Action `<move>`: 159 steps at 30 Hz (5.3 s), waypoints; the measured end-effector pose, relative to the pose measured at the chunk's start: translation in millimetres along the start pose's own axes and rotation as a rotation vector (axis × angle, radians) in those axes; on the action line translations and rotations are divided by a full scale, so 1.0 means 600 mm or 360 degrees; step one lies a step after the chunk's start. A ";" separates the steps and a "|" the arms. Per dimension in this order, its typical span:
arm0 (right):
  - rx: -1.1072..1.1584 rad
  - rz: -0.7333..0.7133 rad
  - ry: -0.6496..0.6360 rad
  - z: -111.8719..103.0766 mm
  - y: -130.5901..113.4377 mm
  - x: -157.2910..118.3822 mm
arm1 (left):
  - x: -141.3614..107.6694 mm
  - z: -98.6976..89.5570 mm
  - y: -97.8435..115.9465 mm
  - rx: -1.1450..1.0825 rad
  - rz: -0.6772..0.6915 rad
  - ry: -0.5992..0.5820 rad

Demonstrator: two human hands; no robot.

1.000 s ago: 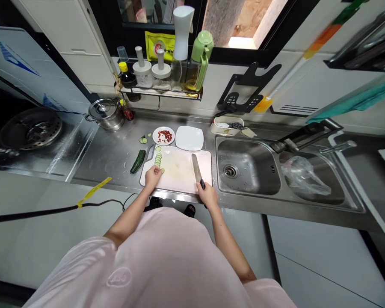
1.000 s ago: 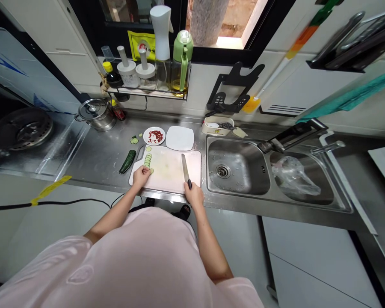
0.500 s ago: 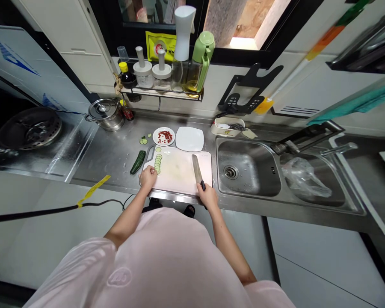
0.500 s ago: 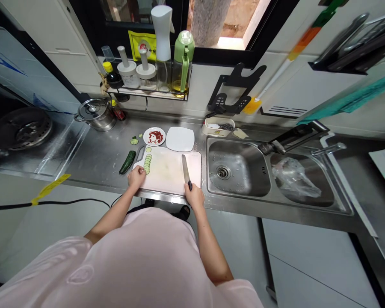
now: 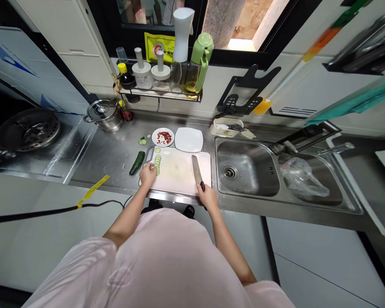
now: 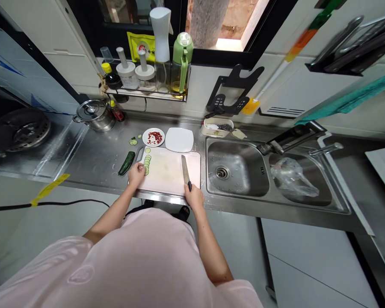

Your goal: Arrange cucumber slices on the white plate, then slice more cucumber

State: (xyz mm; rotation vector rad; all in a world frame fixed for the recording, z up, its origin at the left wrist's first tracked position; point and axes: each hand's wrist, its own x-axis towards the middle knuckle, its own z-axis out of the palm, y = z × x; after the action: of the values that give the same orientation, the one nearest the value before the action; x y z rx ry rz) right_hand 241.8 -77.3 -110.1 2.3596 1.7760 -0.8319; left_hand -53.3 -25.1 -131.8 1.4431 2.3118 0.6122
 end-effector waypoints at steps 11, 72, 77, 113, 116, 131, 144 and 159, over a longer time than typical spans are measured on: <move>-0.0052 0.0030 -0.0023 -0.012 -0.012 -0.006 | 0.116 0.014 0.062 0.0134 0.0154 0.0038; -0.0238 -0.0298 -0.0129 -0.008 -0.069 -0.081 | 0.110 0.079 0.094 0.0088 0.0706 -0.0628; -0.0248 -0.0319 -0.0126 -0.002 -0.071 -0.081 | 0.109 0.080 0.093 0.0147 0.0724 -0.0663; -0.0352 -0.0342 -0.0225 -0.009 -0.070 -0.088 | 0.117 0.073 0.110 0.0259 0.0615 -0.0712; -0.0372 -0.0332 -0.0260 -0.009 -0.075 -0.089 | 0.118 0.073 0.111 0.0251 0.0603 -0.0723; -0.0367 -0.0323 -0.0348 -0.020 -0.090 -0.080 | 0.123 0.069 0.117 0.0236 0.0532 -0.0774; -0.0379 -0.0369 -0.0346 -0.037 -0.107 -0.066 | 0.121 0.067 0.119 0.0252 0.0519 -0.0764; -0.0396 -0.0386 -0.0376 -0.047 -0.119 -0.048 | 0.121 0.070 0.117 0.0237 0.0491 -0.0753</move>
State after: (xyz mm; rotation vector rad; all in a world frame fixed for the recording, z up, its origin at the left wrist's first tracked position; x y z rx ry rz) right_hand 181.8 -68.5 -54.7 1.8387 1.9575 -0.8207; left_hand -9.9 75.5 -134.7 1.8024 1.8145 0.1457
